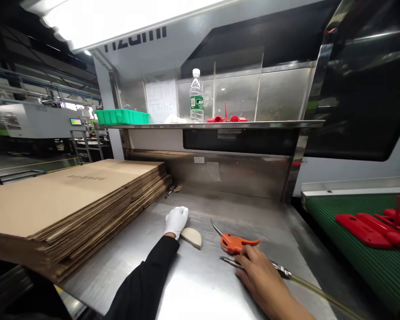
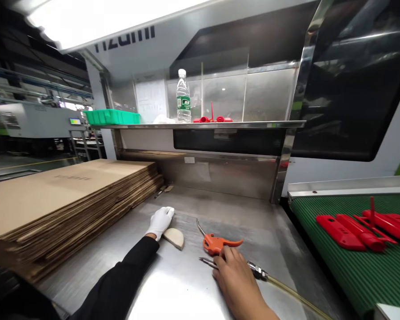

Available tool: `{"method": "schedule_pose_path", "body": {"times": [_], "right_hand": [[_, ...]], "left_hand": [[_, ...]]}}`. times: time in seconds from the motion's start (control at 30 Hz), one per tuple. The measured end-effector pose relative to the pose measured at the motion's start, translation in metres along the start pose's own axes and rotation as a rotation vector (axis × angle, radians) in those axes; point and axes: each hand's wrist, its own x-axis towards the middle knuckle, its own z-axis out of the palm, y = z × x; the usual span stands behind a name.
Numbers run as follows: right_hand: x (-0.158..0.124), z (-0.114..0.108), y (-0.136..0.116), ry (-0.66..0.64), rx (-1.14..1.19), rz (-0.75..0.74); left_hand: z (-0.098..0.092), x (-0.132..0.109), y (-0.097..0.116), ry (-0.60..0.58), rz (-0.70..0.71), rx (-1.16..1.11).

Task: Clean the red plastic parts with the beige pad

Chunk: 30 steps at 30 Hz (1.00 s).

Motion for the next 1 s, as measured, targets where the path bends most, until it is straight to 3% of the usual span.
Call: {"method": "schedule_pose_path", "body": {"times": [0.17, 0.47, 1.0], "right_hand": [[-0.003, 0.004, 0.001, 0.024, -0.008, 0.032], [-0.007, 0.006, 0.002, -0.004, 0.077, -0.063], [-0.013, -0.004, -0.016, -0.06, 0.035, 0.094]], "left_hand": [[0.0, -0.001, 0.001, 0.004, 0.0, 0.012], [0.001, -0.002, 0.003, -0.004, -0.005, 0.023], [0.001, -0.01, 0.014, 0.021, 0.018, 0.06]]}}
